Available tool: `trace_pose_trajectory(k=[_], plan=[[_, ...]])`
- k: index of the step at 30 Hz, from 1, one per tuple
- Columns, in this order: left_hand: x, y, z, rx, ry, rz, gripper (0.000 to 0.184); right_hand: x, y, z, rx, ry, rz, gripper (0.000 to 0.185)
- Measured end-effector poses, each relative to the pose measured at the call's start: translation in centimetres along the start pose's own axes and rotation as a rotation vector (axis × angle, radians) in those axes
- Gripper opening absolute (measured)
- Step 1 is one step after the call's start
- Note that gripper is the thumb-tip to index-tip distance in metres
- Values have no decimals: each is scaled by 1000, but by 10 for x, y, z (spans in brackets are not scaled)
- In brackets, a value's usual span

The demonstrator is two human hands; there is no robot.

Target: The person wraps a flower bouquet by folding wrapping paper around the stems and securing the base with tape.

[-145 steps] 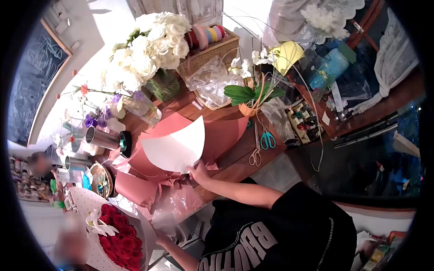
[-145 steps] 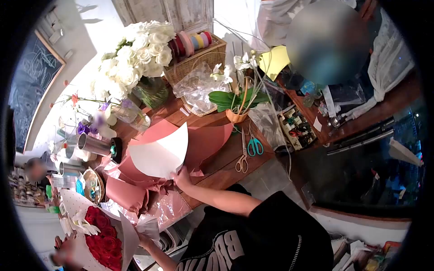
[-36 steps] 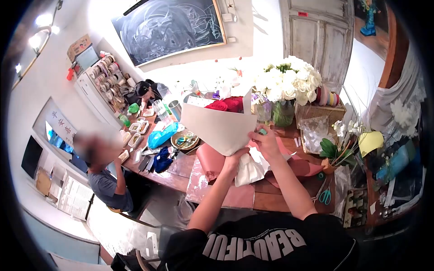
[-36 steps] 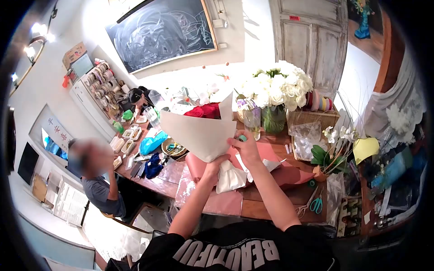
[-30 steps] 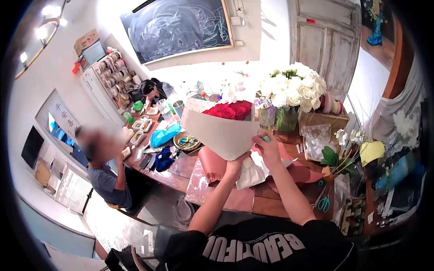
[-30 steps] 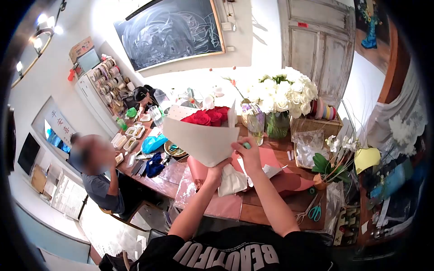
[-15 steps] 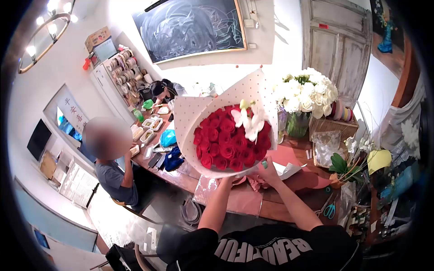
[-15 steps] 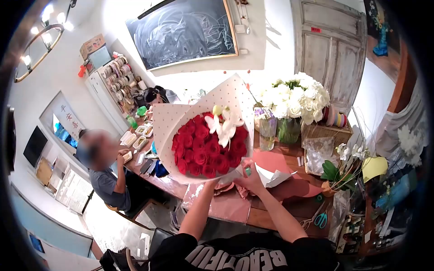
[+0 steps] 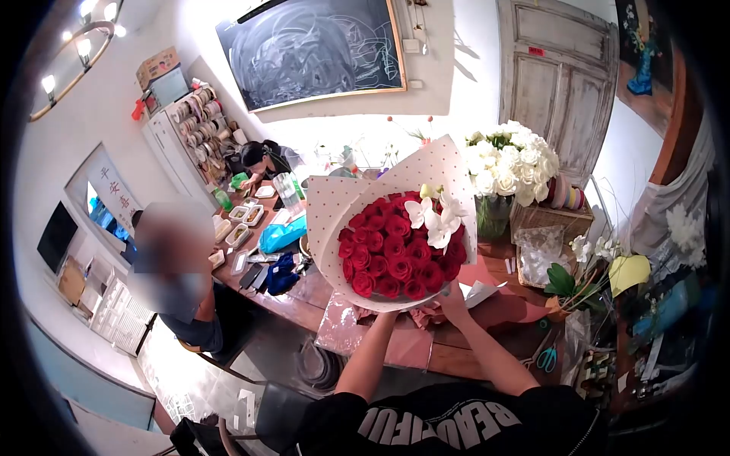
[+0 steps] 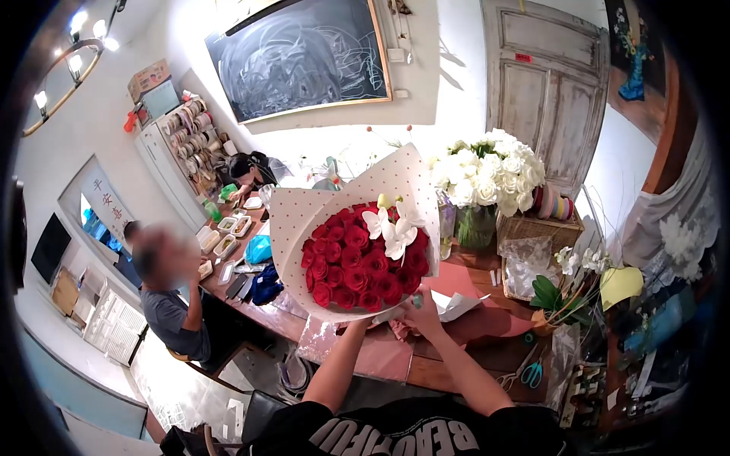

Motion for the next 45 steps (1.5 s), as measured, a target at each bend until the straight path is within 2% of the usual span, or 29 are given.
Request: trace_pose_trajectory(k=[1, 2, 4, 5, 6, 8, 9, 10, 11, 13, 15, 18, 22, 24, 28, 30, 34, 37, 40, 43, 45], plan=[[0, -1, -1, 4, 18, -10, 30, 0, -11, 2, -154, -96, -57, 35], [1, -2, -4, 9, 52, -30, 30, 2, -18, -6, -153, -94, -58, 35], [5, -6, -15, -4, 111, -42, 30, 10, -32, -25, 43, 26, -40, 24], [15, -6, -20, -54, -221, 161, 29, 14, -38, 0, -99, -65, -8, 18], [23, -19, -55, -117, -61, 79, 28, 17, -41, 24, -48, -85, 14, 19], [22, -15, -65, -545, -302, 101, 24, 16, -42, 105, -212, -371, 109, 18], [20, -15, -77, -682, -359, 115, 25, 17, -48, 129, -212, -363, 98, 18], [19, -17, -95, -818, -413, 127, 27, 18, -43, 148, -215, -342, 214, 17], [19, -32, -129, -799, -400, 134, 27, 18, -36, 160, -215, -318, 331, 16], [20, -50, -184, -801, -422, 103, 32, 24, -34, 177, -159, -332, 383, 15], [21, -49, -195, -862, -463, 98, 41, 22, -27, 202, -51, -351, 470, 12], [22, -40, -206, -1010, -465, 166, 43, 19, -23, 213, -18, -376, 501, 13], [24, -33, -222, -1097, -469, 269, 45, 16, -25, 217, -22, -352, 427, 13], [24, -34, -227, -1072, -480, 249, 47, 13, -31, 210, -31, -173, 274, 15], [21, -30, -218, -1001, -501, 209, 50, 15, -32, 192, -24, -176, 143, 15], [22, -33, -220, -861, -453, 184, 52, 16, -37, 190, -160, -264, 46, 19], [20, -28, -228, -889, -463, 241, 55, 17, -40, 174, -109, -245, -7, 20], [20, -18, -206, -919, -498, 238, 53, 14, -46, 162, -145, -167, -79, 18], [19, -12, -214, -960, -522, 217, 54, 5, -50, 164, -259, -182, -97, 20], [14, -17, -231, -802, -505, 195, 54, -4, -56, 160, -315, -119, -93, 21], [9, -6, -228, -858, -528, 254, 53, -12, -57, 162, -402, -178, -91, 23]])
Point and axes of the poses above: each hand's wrist, its own x-axis towards the middle knuckle, its own y-axis out of the palm, z = x × y, the point moved 9 cm from there along x, towards the middle knuckle, and after that the axes turned 2 degrees about z, right-handed, at the moved point
